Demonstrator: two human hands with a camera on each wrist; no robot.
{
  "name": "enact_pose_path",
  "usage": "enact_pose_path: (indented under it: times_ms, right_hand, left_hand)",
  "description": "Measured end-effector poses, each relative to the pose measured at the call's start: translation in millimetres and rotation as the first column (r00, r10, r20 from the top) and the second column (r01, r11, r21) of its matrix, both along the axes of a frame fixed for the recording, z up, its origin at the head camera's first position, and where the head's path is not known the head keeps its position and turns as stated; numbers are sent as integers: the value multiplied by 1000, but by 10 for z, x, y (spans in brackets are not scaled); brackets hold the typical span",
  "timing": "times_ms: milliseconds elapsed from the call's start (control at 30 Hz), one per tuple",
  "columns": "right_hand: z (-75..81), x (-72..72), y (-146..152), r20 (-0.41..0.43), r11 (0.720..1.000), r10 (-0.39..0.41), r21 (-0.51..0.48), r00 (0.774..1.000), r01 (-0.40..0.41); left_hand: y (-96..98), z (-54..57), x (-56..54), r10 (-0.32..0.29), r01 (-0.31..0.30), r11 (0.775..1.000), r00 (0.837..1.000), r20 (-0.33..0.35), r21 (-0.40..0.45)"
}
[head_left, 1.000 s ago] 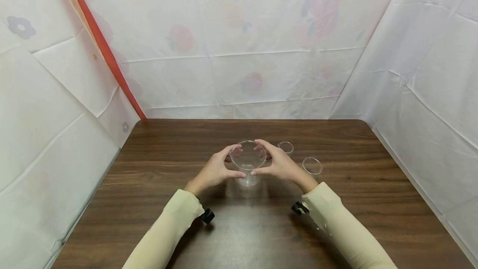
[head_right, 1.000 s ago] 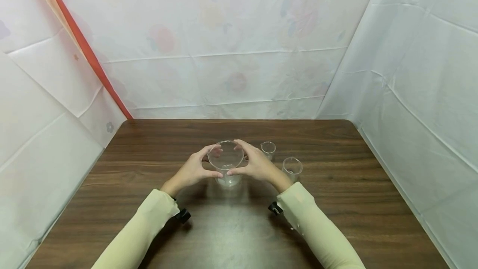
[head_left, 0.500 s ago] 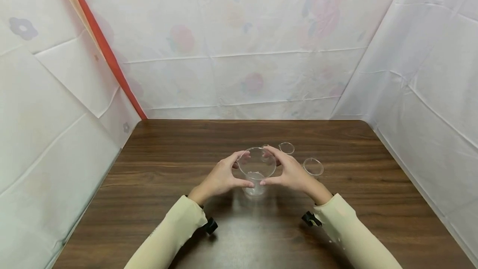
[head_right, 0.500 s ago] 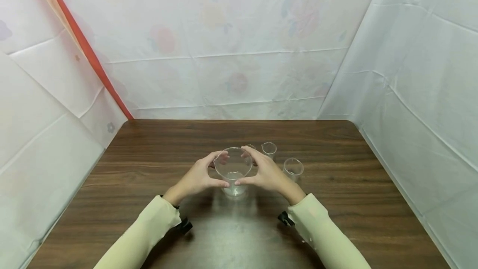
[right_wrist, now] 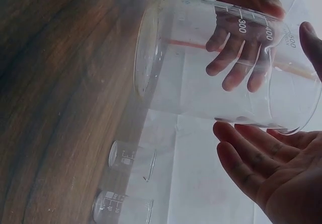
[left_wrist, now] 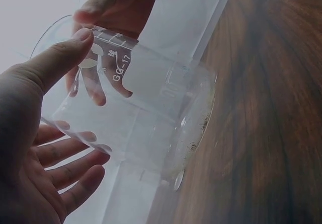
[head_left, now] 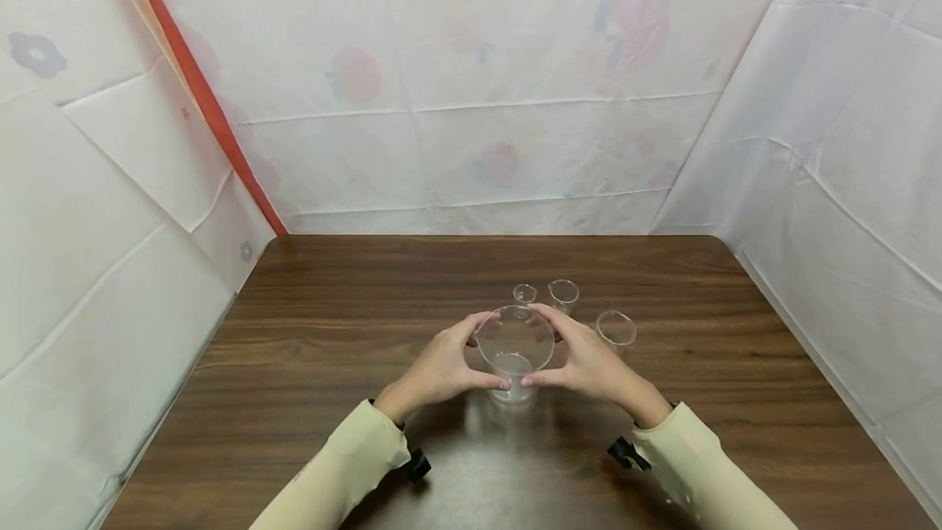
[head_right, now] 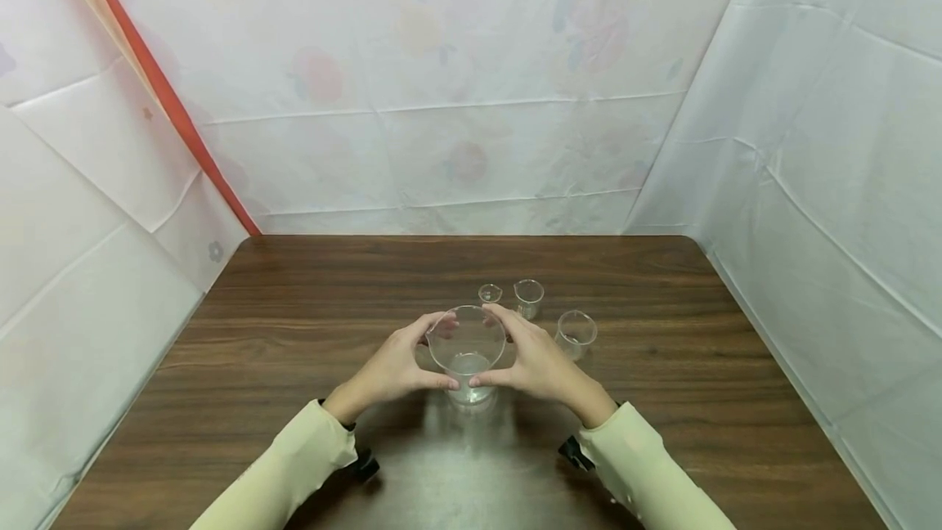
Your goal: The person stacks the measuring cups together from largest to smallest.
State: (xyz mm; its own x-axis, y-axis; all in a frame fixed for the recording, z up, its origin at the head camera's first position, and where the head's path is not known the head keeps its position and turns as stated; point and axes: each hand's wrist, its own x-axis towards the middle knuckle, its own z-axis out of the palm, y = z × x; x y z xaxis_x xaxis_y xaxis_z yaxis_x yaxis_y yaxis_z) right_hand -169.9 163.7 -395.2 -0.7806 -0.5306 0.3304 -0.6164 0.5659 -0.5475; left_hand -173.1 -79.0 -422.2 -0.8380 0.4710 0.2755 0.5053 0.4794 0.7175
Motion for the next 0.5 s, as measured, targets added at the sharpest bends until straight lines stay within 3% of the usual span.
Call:
enact_pose_path:
  times_ms: [500]
  right_hand:
    - [-39, 58, 7, -20, 1000, -5, -9, 1000, 5]
  left_hand:
    - [13, -15, 48, -4, 4, 1000, 1000, 4, -3]
